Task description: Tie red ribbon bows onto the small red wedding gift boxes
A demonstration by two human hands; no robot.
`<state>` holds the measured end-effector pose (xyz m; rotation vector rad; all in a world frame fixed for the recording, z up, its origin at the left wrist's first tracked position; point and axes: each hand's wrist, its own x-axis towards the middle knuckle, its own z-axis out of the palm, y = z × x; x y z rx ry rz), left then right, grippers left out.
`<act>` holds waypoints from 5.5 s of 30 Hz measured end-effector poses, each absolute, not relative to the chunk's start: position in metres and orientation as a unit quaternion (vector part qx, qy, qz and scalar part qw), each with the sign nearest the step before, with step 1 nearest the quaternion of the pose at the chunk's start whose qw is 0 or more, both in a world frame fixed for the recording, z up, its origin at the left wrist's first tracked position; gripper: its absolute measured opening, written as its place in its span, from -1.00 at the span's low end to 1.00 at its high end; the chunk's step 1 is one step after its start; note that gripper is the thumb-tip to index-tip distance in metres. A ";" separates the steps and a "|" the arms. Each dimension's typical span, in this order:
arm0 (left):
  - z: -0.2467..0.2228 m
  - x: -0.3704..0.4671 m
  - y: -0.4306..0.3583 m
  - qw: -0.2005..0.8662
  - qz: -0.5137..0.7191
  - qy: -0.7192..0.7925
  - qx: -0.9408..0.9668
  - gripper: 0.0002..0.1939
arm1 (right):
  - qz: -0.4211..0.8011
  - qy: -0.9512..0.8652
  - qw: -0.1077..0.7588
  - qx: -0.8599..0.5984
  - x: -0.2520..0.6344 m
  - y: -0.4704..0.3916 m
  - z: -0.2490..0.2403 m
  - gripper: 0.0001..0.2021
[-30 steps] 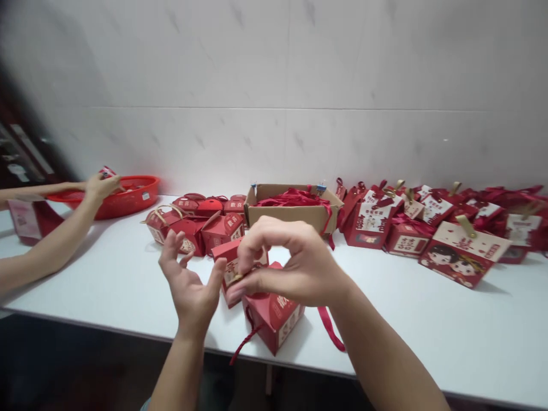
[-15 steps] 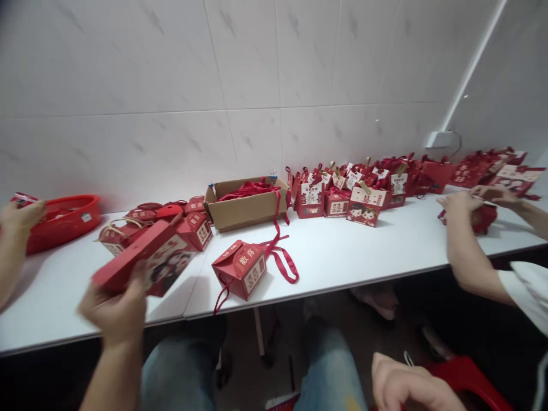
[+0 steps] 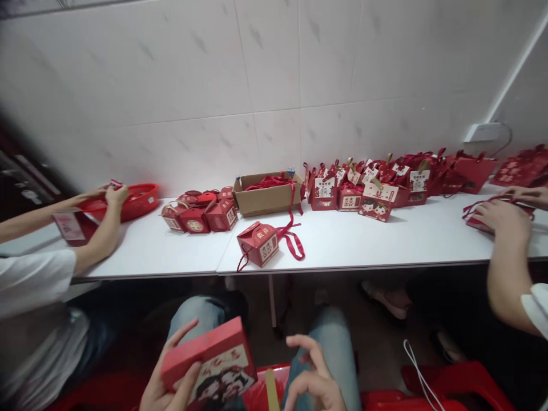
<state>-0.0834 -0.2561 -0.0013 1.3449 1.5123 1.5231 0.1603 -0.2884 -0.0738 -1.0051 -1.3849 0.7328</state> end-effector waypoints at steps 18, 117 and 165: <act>0.056 -0.045 -0.206 0.196 0.660 0.486 0.538 -0.81 | 0.478 -0.517 0.613 -0.357 0.109 -0.236 0.050 -0.78; -0.009 -0.081 -0.174 0.512 0.470 0.359 0.623 -0.78 | 0.214 -0.714 0.578 -0.333 0.091 -0.179 -0.042 -0.81; -0.023 -0.074 -0.170 0.470 0.499 0.236 0.689 -0.85 | 0.161 -0.701 0.615 -0.324 0.094 -0.180 -0.037 -0.88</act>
